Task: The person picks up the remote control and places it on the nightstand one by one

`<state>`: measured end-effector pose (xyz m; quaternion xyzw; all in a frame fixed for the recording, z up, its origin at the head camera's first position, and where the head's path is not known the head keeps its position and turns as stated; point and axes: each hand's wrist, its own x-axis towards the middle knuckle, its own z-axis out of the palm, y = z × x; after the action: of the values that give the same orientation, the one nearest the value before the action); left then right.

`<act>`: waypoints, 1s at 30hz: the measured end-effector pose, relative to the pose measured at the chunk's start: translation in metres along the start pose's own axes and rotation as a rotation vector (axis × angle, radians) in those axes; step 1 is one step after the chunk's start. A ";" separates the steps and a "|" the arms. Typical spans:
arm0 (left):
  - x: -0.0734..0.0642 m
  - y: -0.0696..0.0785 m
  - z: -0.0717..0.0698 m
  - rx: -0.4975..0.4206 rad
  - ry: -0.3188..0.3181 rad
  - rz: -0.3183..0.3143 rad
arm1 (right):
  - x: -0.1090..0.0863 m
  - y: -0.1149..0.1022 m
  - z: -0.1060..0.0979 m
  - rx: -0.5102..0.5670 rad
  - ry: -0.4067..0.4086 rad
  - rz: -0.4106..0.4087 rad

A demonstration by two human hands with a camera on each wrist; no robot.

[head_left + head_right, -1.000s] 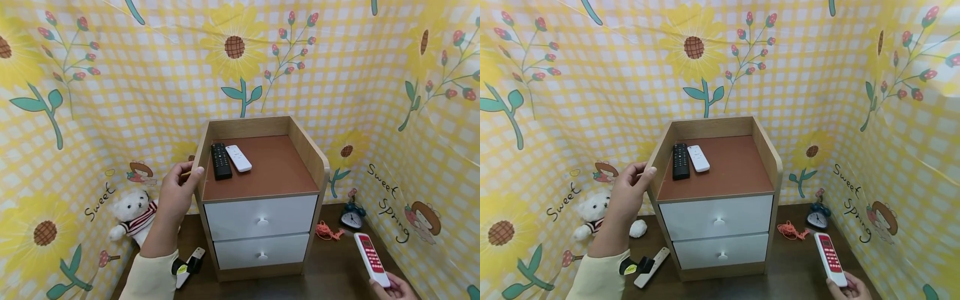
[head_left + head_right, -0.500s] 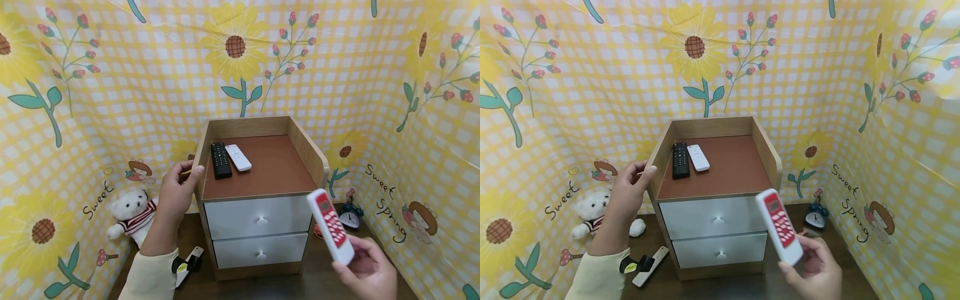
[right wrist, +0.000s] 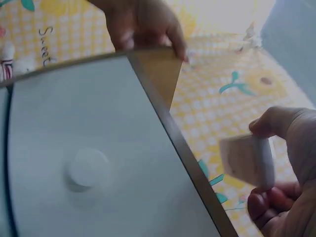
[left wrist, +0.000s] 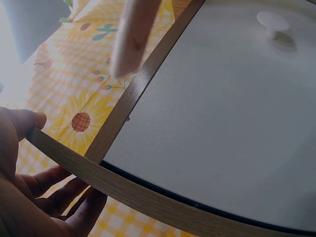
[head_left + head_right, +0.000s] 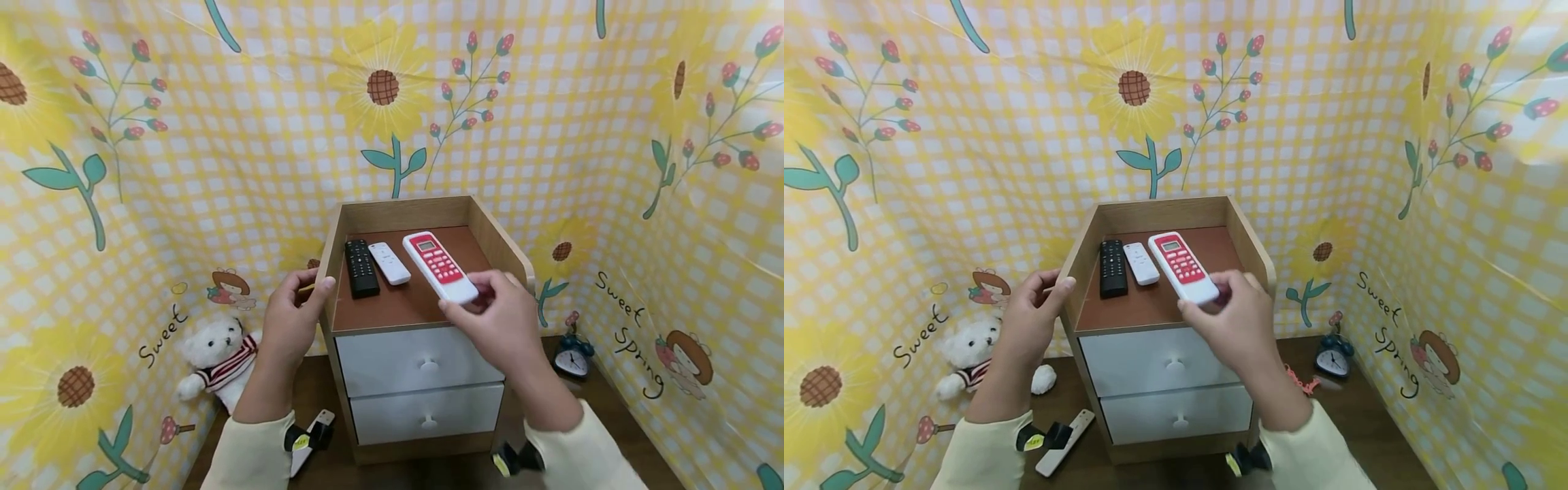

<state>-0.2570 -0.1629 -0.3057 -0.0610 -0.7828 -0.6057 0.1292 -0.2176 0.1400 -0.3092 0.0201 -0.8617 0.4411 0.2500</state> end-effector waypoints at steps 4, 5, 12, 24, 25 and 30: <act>0.000 -0.001 0.001 0.002 -0.004 0.005 | 0.041 -0.004 0.012 -0.095 -0.108 0.104; 0.000 -0.001 0.001 0.002 -0.004 0.004 | 0.049 -0.005 0.014 -0.114 -0.131 0.124; -0.001 -0.001 0.001 -0.005 -0.006 0.007 | 0.084 -0.011 0.031 -0.212 -0.189 0.144; 0.000 -0.003 0.003 -0.005 0.006 0.016 | 0.102 -0.010 0.047 -0.328 -0.291 0.121; 0.000 -0.003 0.003 -0.004 0.007 0.019 | 0.102 -0.009 0.047 -0.330 -0.296 0.116; 0.000 -0.002 0.002 0.007 0.013 0.029 | 0.102 -0.008 0.049 -0.329 -0.303 0.087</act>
<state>-0.2577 -0.1618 -0.3079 -0.0682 -0.7832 -0.6012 0.1432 -0.3247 0.1165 -0.2810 0.0076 -0.9498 0.2970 0.0984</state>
